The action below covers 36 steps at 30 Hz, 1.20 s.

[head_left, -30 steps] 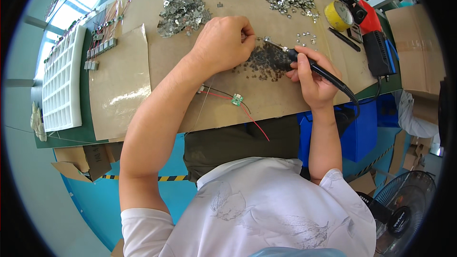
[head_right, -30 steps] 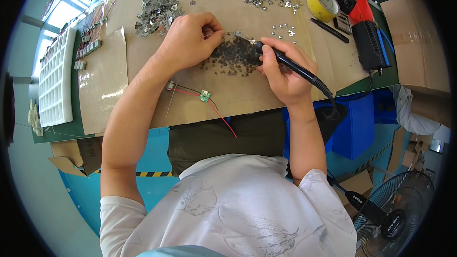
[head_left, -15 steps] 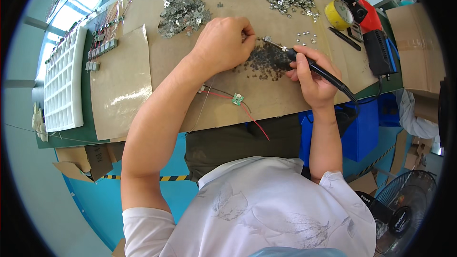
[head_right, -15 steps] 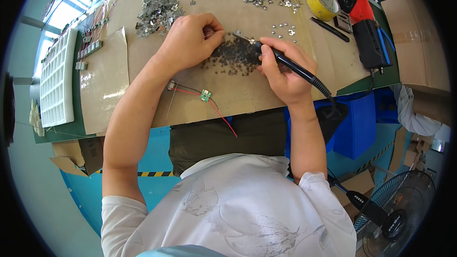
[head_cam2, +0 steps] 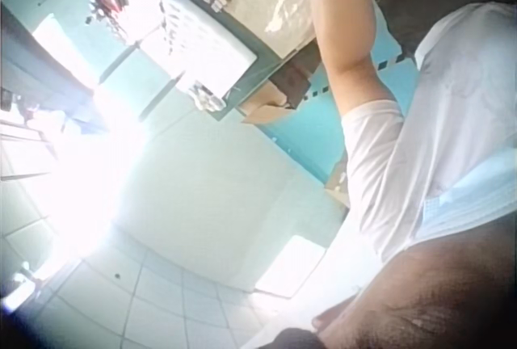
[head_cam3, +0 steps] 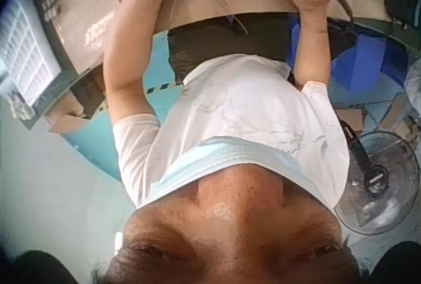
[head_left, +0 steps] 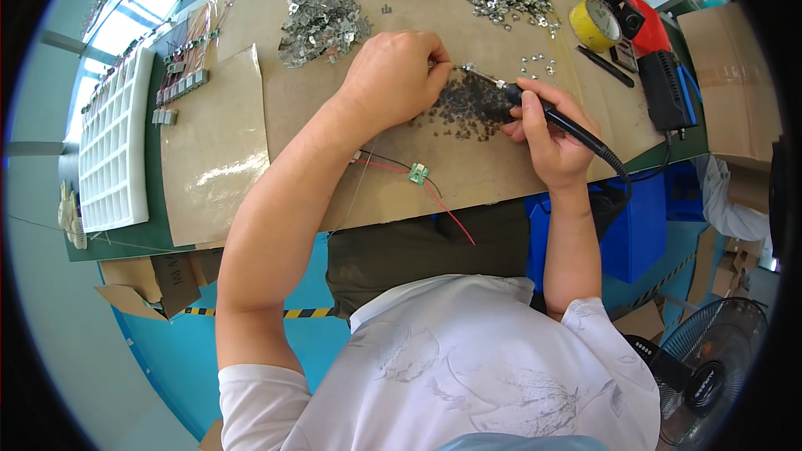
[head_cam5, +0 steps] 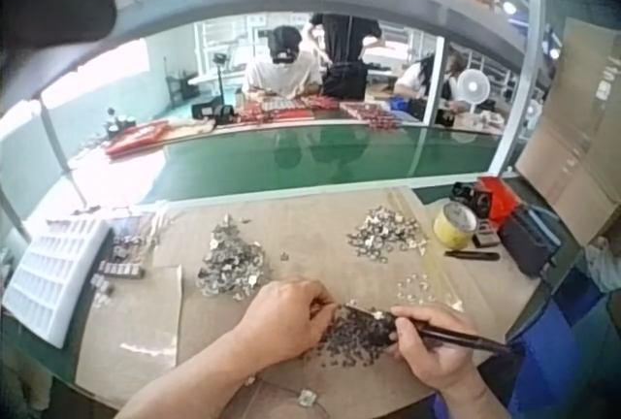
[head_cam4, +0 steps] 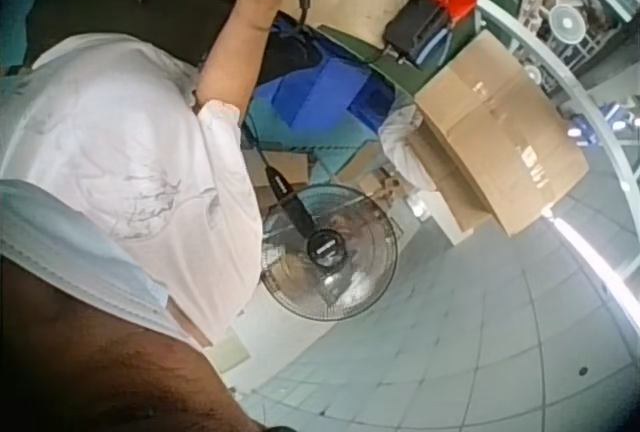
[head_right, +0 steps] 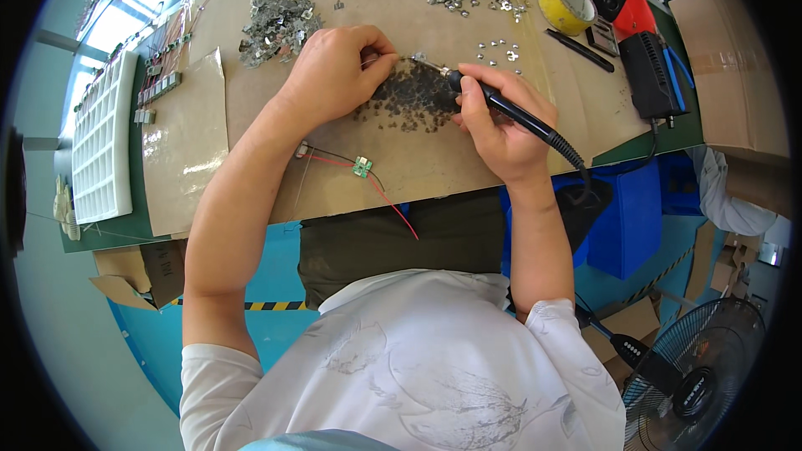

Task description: Soldering small electronic components to wires and organizing them in a tray.

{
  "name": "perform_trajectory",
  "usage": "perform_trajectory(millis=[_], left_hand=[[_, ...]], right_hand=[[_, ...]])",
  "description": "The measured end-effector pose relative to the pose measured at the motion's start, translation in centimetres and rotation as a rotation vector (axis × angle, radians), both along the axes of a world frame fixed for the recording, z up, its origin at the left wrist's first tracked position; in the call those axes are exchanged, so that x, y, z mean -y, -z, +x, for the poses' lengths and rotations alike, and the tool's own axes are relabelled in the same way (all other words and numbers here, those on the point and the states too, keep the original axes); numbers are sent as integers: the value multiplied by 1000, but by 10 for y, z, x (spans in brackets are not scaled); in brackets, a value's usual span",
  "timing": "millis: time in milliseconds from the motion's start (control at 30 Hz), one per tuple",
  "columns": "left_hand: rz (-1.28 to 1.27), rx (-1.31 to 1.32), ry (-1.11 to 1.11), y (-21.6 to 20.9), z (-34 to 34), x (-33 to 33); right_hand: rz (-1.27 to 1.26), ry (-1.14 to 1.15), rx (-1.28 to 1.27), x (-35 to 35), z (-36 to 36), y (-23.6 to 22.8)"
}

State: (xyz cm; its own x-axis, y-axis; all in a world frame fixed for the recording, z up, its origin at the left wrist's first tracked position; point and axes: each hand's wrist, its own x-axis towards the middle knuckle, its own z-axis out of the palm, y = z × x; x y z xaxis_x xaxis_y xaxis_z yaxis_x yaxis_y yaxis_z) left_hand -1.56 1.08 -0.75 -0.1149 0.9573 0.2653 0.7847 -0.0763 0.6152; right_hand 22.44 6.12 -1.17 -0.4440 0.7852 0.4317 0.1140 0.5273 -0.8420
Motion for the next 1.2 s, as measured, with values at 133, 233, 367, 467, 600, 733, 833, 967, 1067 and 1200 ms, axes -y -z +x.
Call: perform_trajectory(millis=[133, 233, 367, 467, 600, 733, 833, 967, 1067, 1200], left_hand=[[-9, -13, 6, -1, 0, 1], [12, -19, 17, -1, 1, -2], [14, -36, 8, 0, 1, -1], [-2, -21, -1, -3, 3, 0], [23, 43, -21, -2, 1, 1], [3, 141, -127, -7, -1, 1], [-101, 480, -239, -16, -7, -2], [-219, 791, -300, -34, -11, 4], [-181, 810, -335, -37, -13, 9], [-195, 832, -294, -43, -17, 10]], right_hand=[[17, -3, -50, 0, -2, 2], [51, 2, -61, -2, -2, 2], [38, 9, -25, -1, -2, 0], [24, -5, -53, 1, -1, 2], [22, 11, -160, 2, 2, 4], [-5, 2, -49, 21, 1, -19], [57, -87, 114, 44, -3, -21], [255, -214, 295, 74, -13, -37], [310, -237, 340, 82, -17, -30], [335, -217, 307, 81, -19, -26]])
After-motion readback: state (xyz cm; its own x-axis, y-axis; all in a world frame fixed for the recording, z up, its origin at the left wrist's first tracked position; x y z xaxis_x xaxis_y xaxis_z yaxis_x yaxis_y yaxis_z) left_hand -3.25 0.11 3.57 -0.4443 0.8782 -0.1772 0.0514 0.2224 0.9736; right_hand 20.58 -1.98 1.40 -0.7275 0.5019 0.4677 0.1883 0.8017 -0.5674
